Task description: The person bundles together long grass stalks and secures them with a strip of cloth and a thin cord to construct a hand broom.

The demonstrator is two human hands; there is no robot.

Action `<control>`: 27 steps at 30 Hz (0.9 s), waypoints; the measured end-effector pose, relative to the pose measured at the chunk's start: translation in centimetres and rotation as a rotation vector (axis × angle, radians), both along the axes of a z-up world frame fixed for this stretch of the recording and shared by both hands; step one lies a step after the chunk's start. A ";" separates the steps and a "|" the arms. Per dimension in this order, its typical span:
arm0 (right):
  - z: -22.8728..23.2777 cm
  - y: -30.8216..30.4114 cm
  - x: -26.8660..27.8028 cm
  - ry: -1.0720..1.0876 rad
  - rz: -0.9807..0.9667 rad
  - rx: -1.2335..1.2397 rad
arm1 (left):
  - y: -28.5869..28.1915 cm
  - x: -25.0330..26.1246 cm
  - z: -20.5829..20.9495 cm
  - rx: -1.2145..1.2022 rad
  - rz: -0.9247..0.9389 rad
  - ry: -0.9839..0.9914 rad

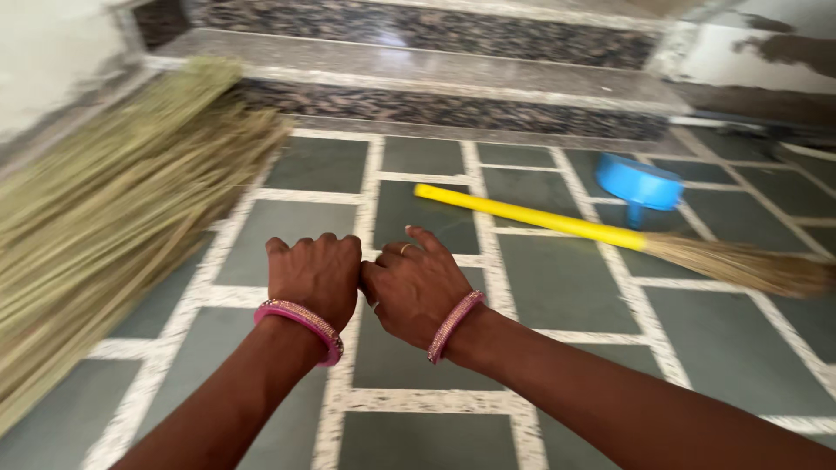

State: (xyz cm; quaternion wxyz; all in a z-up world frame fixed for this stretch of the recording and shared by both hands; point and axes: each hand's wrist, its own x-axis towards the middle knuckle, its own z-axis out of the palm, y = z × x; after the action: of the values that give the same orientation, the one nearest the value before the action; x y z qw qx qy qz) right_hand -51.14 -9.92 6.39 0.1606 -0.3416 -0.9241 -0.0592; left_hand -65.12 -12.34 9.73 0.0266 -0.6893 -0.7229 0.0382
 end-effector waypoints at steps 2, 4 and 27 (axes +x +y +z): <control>-0.3 0.5 2.8 0.045 -0.002 0.070 | 0.7 2.7 -0.2 0.002 -0.072 0.027; -0.5 1.1 5.5 0.069 -0.035 0.076 | 1.6 5.3 -0.3 0.012 -0.139 0.059; -3.1 4.5 38.9 0.153 -0.527 0.030 | 11.0 39.8 -0.4 -0.024 -0.668 0.246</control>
State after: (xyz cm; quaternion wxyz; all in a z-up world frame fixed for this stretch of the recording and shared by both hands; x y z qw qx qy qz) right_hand -12.27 -5.47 3.32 0.2140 -0.5712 -0.7876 -0.0868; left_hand -25.33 -1.33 9.31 0.1163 -0.8783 -0.4484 0.1186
